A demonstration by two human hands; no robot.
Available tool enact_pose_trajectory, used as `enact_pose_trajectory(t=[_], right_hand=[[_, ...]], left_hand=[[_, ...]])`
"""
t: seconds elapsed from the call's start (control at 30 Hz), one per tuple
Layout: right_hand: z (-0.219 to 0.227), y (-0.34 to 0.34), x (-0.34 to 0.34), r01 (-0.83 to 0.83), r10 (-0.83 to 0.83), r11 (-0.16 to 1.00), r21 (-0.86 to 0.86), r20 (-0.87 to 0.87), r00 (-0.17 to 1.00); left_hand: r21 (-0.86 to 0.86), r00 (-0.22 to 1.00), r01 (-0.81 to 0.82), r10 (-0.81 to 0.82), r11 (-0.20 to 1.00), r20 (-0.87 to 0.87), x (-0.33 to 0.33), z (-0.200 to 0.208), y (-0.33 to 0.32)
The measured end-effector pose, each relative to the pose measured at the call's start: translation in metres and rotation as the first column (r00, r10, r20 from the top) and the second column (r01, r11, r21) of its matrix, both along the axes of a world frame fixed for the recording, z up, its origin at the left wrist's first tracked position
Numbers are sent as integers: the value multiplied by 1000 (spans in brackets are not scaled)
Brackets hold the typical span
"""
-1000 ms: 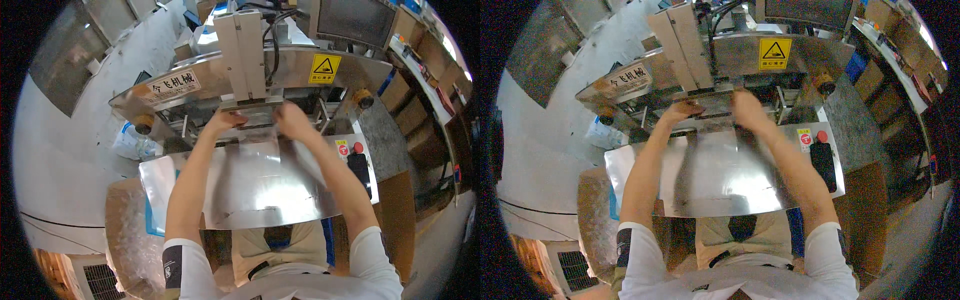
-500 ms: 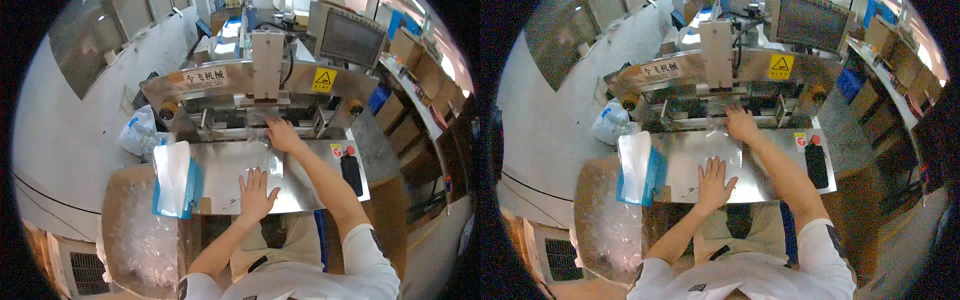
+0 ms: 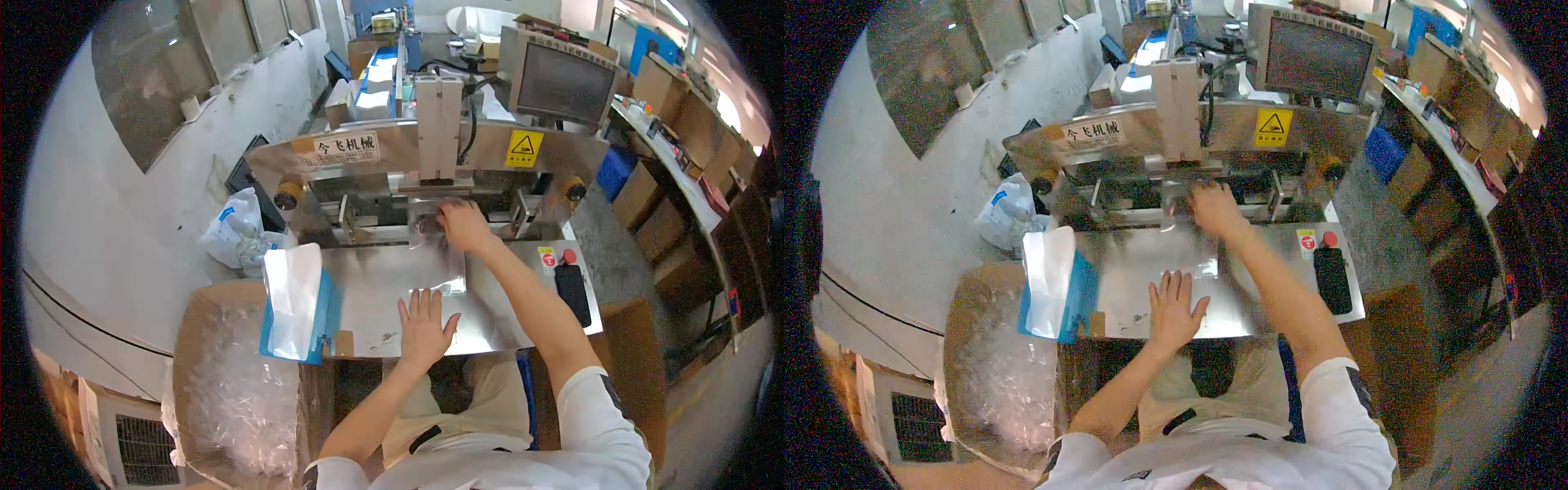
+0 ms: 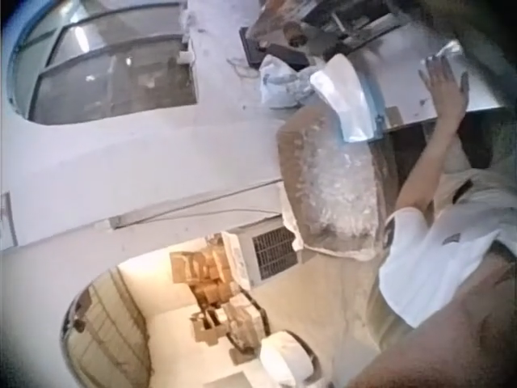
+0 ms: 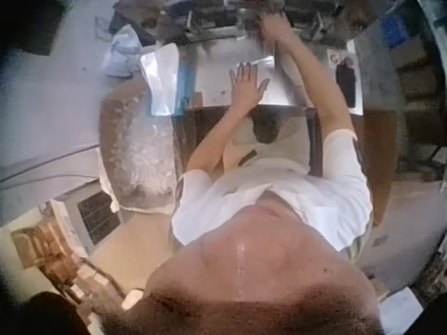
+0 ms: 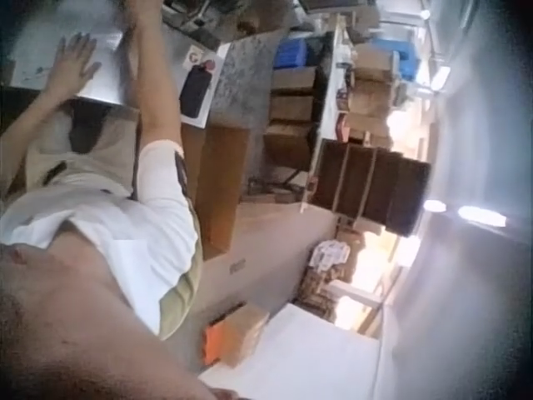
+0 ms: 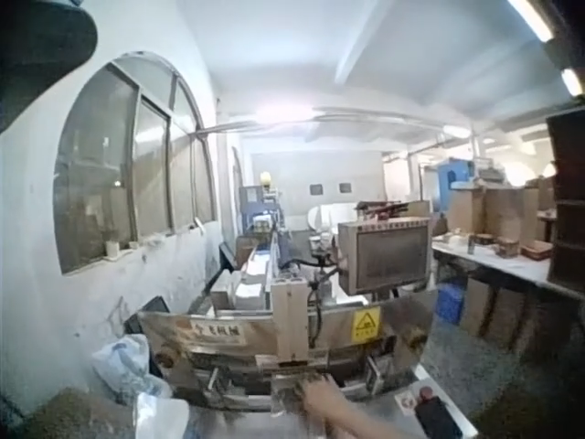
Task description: Packaging white boxes into plastic bags, sealing them using a machine, and organizing paper products on a production line.
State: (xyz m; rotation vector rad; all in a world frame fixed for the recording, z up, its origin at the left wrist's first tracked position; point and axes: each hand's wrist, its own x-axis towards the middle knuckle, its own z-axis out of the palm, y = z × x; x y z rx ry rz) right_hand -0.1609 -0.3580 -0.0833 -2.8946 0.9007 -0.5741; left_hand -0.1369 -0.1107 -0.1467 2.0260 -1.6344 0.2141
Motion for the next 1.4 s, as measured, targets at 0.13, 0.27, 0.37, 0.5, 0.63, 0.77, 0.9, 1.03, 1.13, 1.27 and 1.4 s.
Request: enact_pose_trajectory(t=[0.13, 0.27, 0.37, 0.5, 0.63, 0.77, 0.9, 1.03, 1.13, 1.27, 1.4], right_hand=[[2, -8, 4, 11, -14, 999, -49, -51, 999], [5, -13, 8, 27, -33, 998, -62, -94, 995], [8, -11, 8, 24, -30, 996, -84, -74, 997], [11, -19, 11, 57, -62, 998, -36, -158, 986], [10, -16, 6, 61, -59, 998, 13, -125, 990], [1, -7, -20, 23, -23, 1000, 1, 196, 980], [6, 27, -64, -85, -27, 963, 257, 403, 915], [5, 60, -99, -20, -170, 837, 547, 295, 940], [-25, 59, -114, -107, -171, 784, 612, 378, 910], [-36, 64, -115, -147, -183, 743, 653, 410, 894], [-44, 62, -97, -142, -264, 679, 720, 421, 868]], left_hand=[[-38, 998, 10, -12, 999, -56, 1, 2, 1], [-29, 994, -27, 24, 999, -106, 2, 7, 2], [-101, 990, -89, 78, 991, -114, 5, 10, 4], [-175, 974, -132, 95, 976, -206, 6, 12, 6], [-173, 971, -144, 105, 974, -214, 7, 9, 7], [-194, 972, -139, 96, 971, -214, 9, 4, 5], [-180, 971, -142, 101, 973, -216, 9, 0, 6], [-147, 965, -141, 103, 979, -240, 12, 2, 5], [-201, 933, -136, 57, 970, -356, 12, 6, 3], [-203, 763, -187, 12, 961, -646, 24, 22, -6], [-118, 554, -234, 32, 965, -832, 49, 32, -35]])
